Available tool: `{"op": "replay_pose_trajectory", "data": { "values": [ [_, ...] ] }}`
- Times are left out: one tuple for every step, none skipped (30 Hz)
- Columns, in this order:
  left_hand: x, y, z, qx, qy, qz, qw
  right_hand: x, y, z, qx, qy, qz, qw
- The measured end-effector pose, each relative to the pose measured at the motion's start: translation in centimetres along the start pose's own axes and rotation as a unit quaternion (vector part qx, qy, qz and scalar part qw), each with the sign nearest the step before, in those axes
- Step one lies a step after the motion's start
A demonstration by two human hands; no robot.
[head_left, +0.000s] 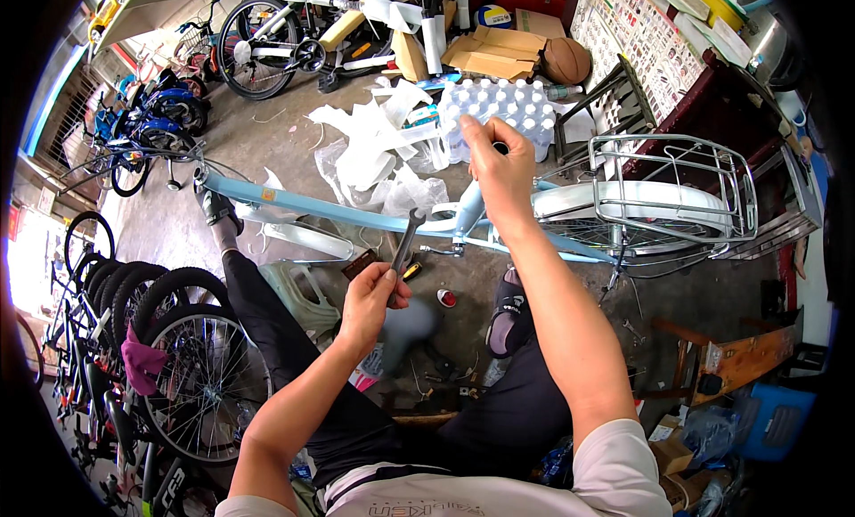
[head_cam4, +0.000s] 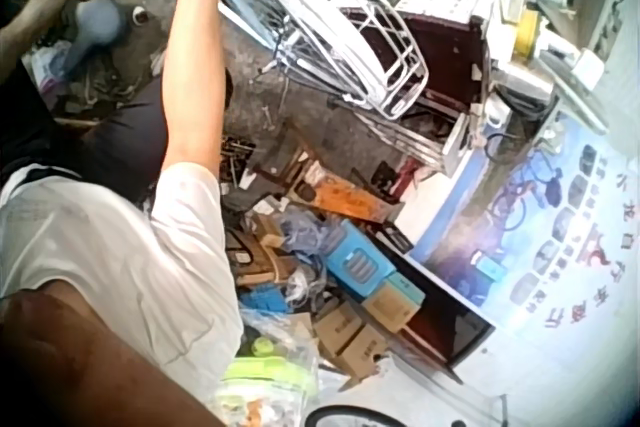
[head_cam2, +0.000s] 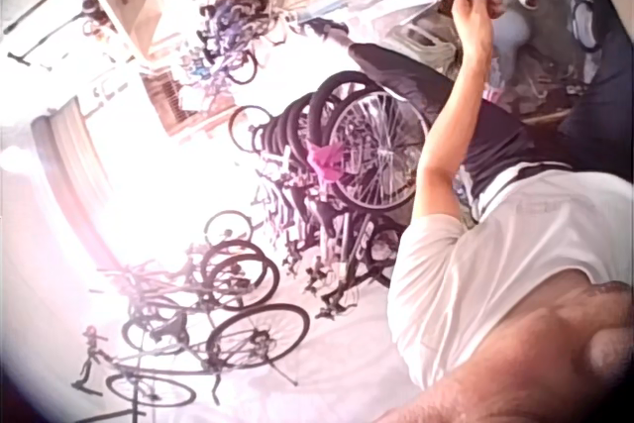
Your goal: The person attaches a bicycle seat to the frame. They use a wrench to adjust the bolt on the seat post clamp, then place the saddle onto the post and press down by hand to secure it.
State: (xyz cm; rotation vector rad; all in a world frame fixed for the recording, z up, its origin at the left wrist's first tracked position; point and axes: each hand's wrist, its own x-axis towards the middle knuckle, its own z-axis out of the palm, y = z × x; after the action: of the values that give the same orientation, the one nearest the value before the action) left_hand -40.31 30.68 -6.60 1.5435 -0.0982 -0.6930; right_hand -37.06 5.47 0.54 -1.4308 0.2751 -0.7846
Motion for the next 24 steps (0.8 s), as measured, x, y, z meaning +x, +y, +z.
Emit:
{"op": "replay_pose_trajectory", "data": {
  "values": [
    [-0.3,-0.6,-0.1,-0.001,0.001,-0.002,1.000,0.0,-0.1,0.4,-0.001,-0.001,0.002,1.000],
    [-0.5,-1.1,-0.1,-0.009,0.005,-0.009,1.000,0.0,-0.2,0.8,-0.007,0.026,-0.008,1.000],
    [-0.8,-1.7,-0.2,-0.016,0.009,-0.016,1.000,-0.1,-0.3,1.1,-0.013,0.053,-0.017,0.998],
    [-1.1,-2.2,-0.1,-0.014,0.020,-0.030,0.999,-0.1,-0.1,1.2,-0.013,0.062,-0.031,0.997],
    [-1.4,-2.7,0.0,-0.016,0.019,-0.031,0.999,-0.1,-0.1,1.2,-0.015,0.063,-0.030,0.997],
    [-1.6,-3.2,0.0,-0.019,0.022,-0.038,0.999,0.0,0.0,1.1,-0.017,0.066,-0.037,0.997],
    [-1.8,-3.6,-0.1,-0.021,0.025,-0.047,0.998,-0.1,0.0,1.2,-0.018,0.069,-0.044,0.996],
    [-2.0,-3.9,-0.1,-0.026,0.031,-0.057,0.998,-0.1,-0.1,1.3,-0.019,0.069,-0.043,0.997],
    [-2.2,-4.2,-0.1,-0.026,0.031,-0.058,0.997,-0.1,-0.1,1.3,-0.013,0.071,-0.038,0.997],
    [-2.5,-4.4,-0.1,-0.029,0.033,-0.062,0.997,-0.2,-0.3,1.4,-0.007,0.072,-0.031,0.997],
    [-2.7,-4.5,-0.1,-0.031,0.035,-0.067,0.997,-0.3,-0.4,1.4,-0.008,0.071,-0.030,0.997],
    [-2.8,-4.8,-0.1,-0.032,0.036,-0.068,0.997,-0.3,-0.5,1.4,-0.009,0.074,-0.026,0.997],
    [-2.8,-5.1,-0.2,-0.030,0.035,-0.072,0.996,-0.3,-0.5,1.4,-0.010,0.077,-0.023,0.997],
    [-2.9,-5.3,-0.2,-0.029,0.034,-0.076,0.996,-0.2,-0.4,1.4,-0.010,0.075,-0.022,0.997],
    [-3.0,-5.5,-0.3,-0.029,0.036,-0.076,0.996,-0.2,-0.1,1.3,-0.014,0.079,-0.028,0.996],
    [-3.0,-5.6,-0.3,-0.028,0.034,-0.076,0.996,-0.2,0.0,1.3,-0.018,0.083,-0.034,0.996],
    [-3.1,-5.6,-0.3,-0.027,0.033,-0.076,0.996,-0.2,0.1,1.3,-0.018,0.083,-0.034,0.996],
    [-3.1,-5.7,-0.3,-0.027,0.033,-0.076,0.996,-0.2,0.2,1.3,-0.014,0.082,-0.032,0.996],
    [-3.1,-5.8,-0.3,-0.028,0.032,-0.076,0.996,-0.2,0.3,1.2,-0.011,0.083,-0.030,0.996],
    [-3.2,-5.9,-0.3,-0.028,0.031,-0.076,0.996,-0.1,0.4,1.1,-0.012,0.083,-0.030,0.996],
    [-3.2,-6.0,-0.3,-0.028,0.030,-0.077,0.996,-0.1,0.4,0.9,-0.019,0.074,-0.033,0.997],
    [-3.2,-6.0,-0.3,-0.030,0.030,-0.077,0.996,0.0,0.3,0.7,-0.026,0.064,-0.036,0.997],
    [-3.2,-6.0,-0.3,-0.033,0.030,-0.077,0.996,0.0,0.2,0.4,-0.027,0.064,-0.036,0.997],
    [-3.3,-6.0,-0.3,-0.034,0.030,-0.077,0.996,-0.1,0.0,-0.1,0.008,0.017,-0.010,1.000]
  ]
}}
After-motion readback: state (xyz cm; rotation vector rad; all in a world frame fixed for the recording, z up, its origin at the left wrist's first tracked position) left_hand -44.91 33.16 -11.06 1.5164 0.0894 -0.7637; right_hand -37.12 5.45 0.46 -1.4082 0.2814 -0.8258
